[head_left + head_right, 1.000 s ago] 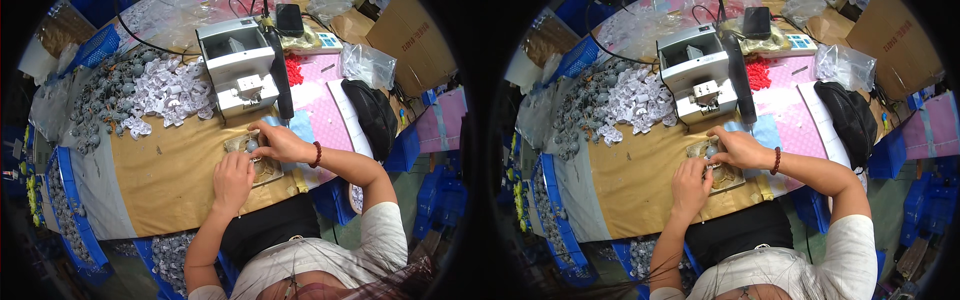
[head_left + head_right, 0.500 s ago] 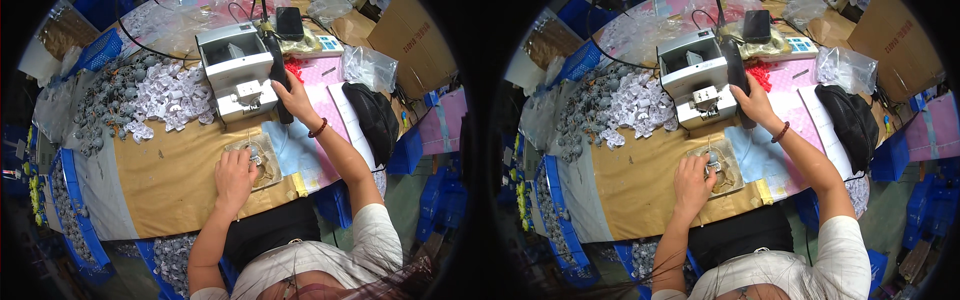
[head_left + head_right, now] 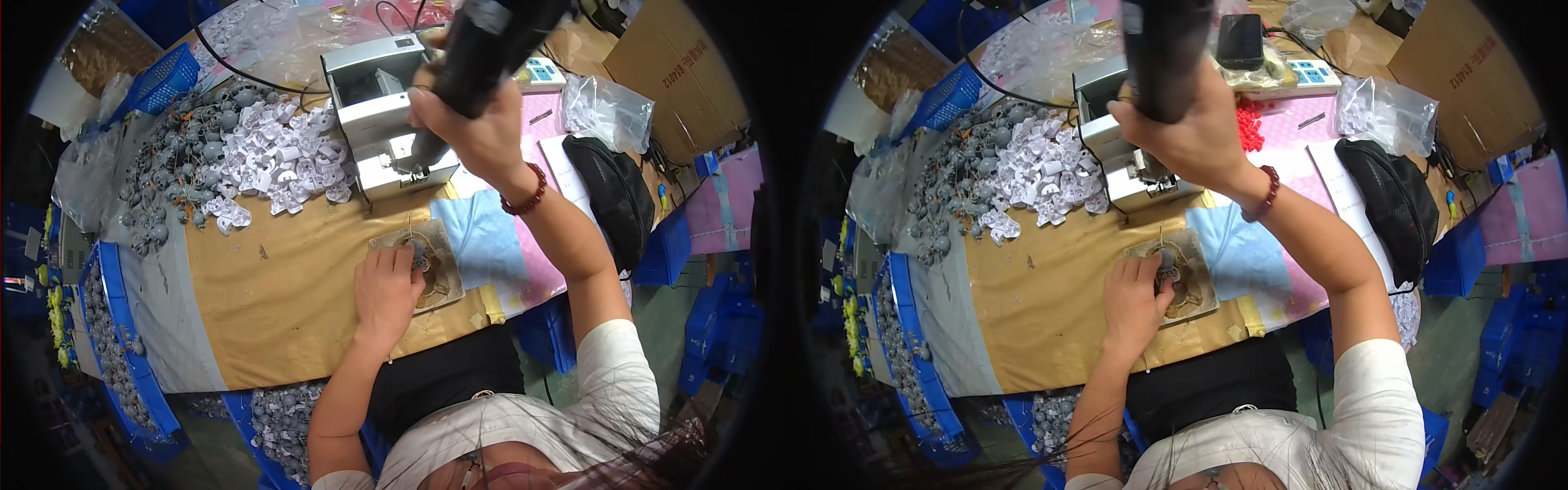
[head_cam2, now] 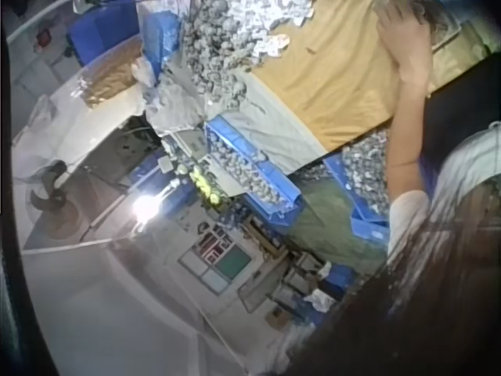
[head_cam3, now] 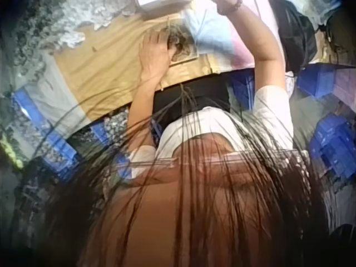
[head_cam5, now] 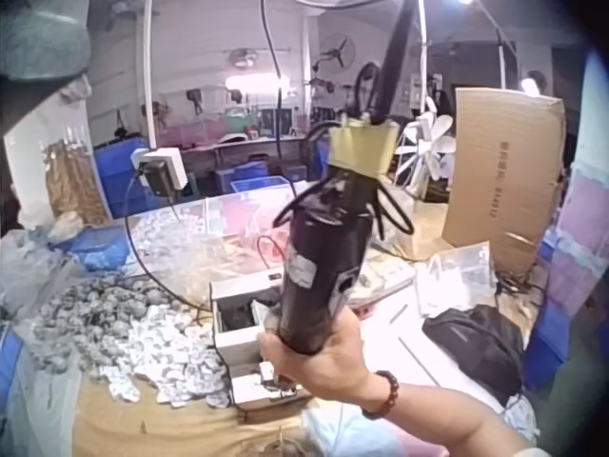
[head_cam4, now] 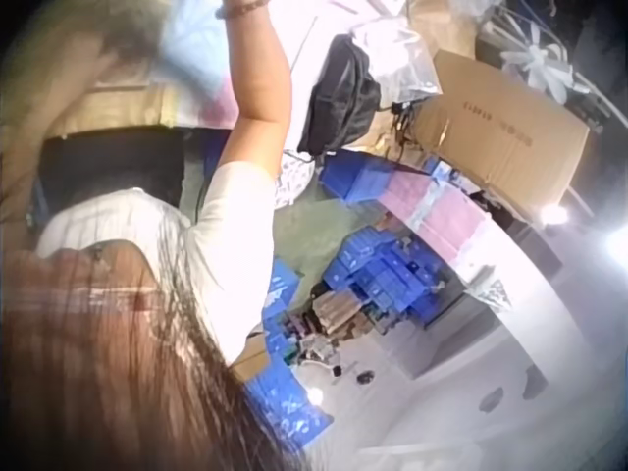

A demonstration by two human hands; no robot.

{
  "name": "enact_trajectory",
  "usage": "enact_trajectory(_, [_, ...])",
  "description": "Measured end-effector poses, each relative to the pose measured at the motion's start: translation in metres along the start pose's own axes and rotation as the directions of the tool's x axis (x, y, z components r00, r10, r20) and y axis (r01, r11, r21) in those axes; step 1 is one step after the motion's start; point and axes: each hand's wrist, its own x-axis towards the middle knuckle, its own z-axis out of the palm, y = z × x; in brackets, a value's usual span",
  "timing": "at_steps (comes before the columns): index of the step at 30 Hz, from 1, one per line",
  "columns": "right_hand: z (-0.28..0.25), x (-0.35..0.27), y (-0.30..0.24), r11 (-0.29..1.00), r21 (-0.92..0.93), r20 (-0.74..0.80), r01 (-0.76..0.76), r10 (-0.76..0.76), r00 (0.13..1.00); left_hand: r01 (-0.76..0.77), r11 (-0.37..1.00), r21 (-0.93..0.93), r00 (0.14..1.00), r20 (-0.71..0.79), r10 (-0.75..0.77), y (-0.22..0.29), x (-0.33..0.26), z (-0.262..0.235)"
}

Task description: Assemble small plastic components at a factory workbench using an electric screwdriver.

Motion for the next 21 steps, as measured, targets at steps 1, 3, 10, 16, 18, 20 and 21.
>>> enact_trajectory(1, [0.005, 0.003, 0.003, 0.999, -0.020, -0.014, -0.028, 0.028, 1.000, 0.010, 1.000, 0.005, 1.000, 0.008, -0.010, 0.000, 0.001, 0.001])
enact_trajectory(3, [0.011, 0.012, 0.011, 0.988, -0.157, -0.013, -0.016, 0.014, 1.000, 0.008, 1.000, 0.017, 1.000, -0.012, -0.008, 0.000, 0.000, 0.001])
enact_trajectory(10, [0.018, 0.007, 0.008, 0.931, -0.194, 0.073, -0.309, 0.328, 0.942, 0.021, 1.000, 0.013, 0.999, -0.049, -0.021, 0.001, -0.004, 0.002])
enact_trajectory(16, [0.023, -0.059, -0.021, 0.926, -0.070, 0.128, -0.370, 0.377, 0.917, 0.049, 0.999, 0.001, 0.998, 0.025, -0.049, -0.003, -0.007, 0.005])
enact_trajectory(18, [0.021, -0.070, -0.022, 0.936, -0.121, 0.158, -0.331, 0.348, 0.924, 0.092, 0.996, 0.017, 0.994, 0.052, -0.093, -0.002, -0.008, 0.005])
enact_trajectory(20, [0.022, -0.082, -0.020, 0.951, -0.081, 0.177, -0.300, 0.310, 0.934, 0.104, 0.994, -0.029, 0.994, 0.030, -0.103, -0.001, -0.007, 0.005])
enact_trajectory(21, [0.024, -0.085, -0.021, 0.946, -0.039, 0.176, -0.322, 0.323, 0.930, 0.111, 0.992, -0.051, 0.994, 0.018, -0.111, 0.000, -0.007, 0.005])
